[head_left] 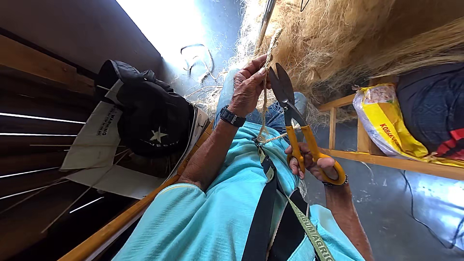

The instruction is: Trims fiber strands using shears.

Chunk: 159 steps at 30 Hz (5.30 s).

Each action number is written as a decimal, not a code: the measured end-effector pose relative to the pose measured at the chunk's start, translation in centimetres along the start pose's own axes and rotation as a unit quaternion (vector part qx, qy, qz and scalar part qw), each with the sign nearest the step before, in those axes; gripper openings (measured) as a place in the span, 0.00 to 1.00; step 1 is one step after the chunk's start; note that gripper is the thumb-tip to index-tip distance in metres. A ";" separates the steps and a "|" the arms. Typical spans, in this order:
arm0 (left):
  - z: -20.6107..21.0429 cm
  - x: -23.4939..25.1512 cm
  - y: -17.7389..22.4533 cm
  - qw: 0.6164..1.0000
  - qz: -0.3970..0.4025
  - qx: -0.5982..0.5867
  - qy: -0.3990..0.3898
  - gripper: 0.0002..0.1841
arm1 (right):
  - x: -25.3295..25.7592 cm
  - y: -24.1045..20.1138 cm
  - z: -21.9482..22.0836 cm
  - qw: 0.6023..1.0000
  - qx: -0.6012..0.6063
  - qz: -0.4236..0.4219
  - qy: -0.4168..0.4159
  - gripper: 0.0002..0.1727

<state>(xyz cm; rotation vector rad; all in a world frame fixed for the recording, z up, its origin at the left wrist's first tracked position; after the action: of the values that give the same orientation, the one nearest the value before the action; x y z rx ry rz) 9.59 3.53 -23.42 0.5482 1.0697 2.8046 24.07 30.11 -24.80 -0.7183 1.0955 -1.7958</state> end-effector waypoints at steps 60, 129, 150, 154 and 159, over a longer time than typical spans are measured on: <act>-0.6 -1.2 -0.5 0.993 -0.010 -0.116 -0.029 0.23 | 1.2 1.2 0.9 0.999 0.027 0.005 0.032 0.52; 2.9 1.3 -2.0 0.997 -0.044 0.016 0.059 0.19 | 1.5 1.2 2.7 0.772 -0.459 0.164 0.408 0.58; 2.1 0.3 -1.2 0.987 -0.023 0.151 0.045 0.19 | 1.9 1.7 2.3 0.625 -0.603 0.170 0.466 0.50; 2.1 0.2 -0.9 0.977 -0.017 0.203 0.056 0.19 | 2.0 1.6 2.3 0.624 -0.609 0.170 0.460 0.47; 2.0 0.1 -0.8 0.966 -0.002 0.253 0.045 0.18 | 1.9 1.5 2.2 0.613 -0.616 0.169 0.464 0.43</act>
<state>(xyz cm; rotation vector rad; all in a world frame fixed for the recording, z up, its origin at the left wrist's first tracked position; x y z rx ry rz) 10.18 5.40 -22.47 0.4537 1.8183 2.5610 25.60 27.25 -25.12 -0.1251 3.0336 -0.7224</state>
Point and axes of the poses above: each hand's wrist, its own x-axis towards the middle knuckle, its own z-axis out of the palm, y = z × x, the point moved 1 cm from there along x, towards the middle knuckle, and after that the axes turned 15 degrees about -y, right-handed, at the moved point
